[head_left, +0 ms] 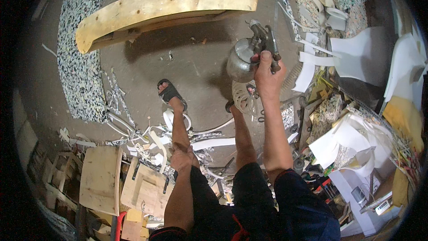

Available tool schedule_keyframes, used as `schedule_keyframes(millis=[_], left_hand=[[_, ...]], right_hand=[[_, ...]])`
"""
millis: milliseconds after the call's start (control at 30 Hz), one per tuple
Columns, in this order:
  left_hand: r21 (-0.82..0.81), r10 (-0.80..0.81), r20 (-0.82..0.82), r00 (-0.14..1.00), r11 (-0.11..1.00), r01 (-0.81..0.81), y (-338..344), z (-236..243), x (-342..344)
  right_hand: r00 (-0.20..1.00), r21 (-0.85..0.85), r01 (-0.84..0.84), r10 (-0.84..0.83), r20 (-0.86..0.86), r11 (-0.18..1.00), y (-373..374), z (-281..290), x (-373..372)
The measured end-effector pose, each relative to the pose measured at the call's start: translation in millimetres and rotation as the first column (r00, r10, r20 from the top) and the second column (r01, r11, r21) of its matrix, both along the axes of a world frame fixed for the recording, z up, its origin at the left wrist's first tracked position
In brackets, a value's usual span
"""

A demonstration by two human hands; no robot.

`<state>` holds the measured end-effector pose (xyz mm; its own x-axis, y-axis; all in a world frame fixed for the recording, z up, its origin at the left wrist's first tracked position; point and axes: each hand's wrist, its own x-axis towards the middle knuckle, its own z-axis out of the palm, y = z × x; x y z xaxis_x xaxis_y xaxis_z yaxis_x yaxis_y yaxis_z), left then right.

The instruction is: The person applies adhesive to a wooden chair frame, then cuts and fits white foam padding onto the seat and backrest. They trim excess foam and smooth the edges to complete the upholstery.

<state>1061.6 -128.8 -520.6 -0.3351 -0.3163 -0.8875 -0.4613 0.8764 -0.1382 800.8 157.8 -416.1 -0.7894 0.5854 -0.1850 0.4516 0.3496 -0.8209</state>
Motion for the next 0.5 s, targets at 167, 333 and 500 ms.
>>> schedule_keyframes(millis=[167,333,500], left_hand=[[0.03,0.088,0.101,0.991,0.995,-0.092,-3,6,-14],[0.026,0.083,0.065,0.994,0.996,-0.085,-14,-4,-16],[0.05,0.152,-0.002,0.988,0.987,-0.152,-24,3,-29]], right_hand=[[0.989,-0.05,-0.14,0.142,0.03,0.989,-33,14,-13],[0.972,-0.014,-0.234,0.234,-0.028,0.972,-74,2,-26],[0.959,-0.086,-0.275,0.279,0.038,0.958,-116,-3,-34]])
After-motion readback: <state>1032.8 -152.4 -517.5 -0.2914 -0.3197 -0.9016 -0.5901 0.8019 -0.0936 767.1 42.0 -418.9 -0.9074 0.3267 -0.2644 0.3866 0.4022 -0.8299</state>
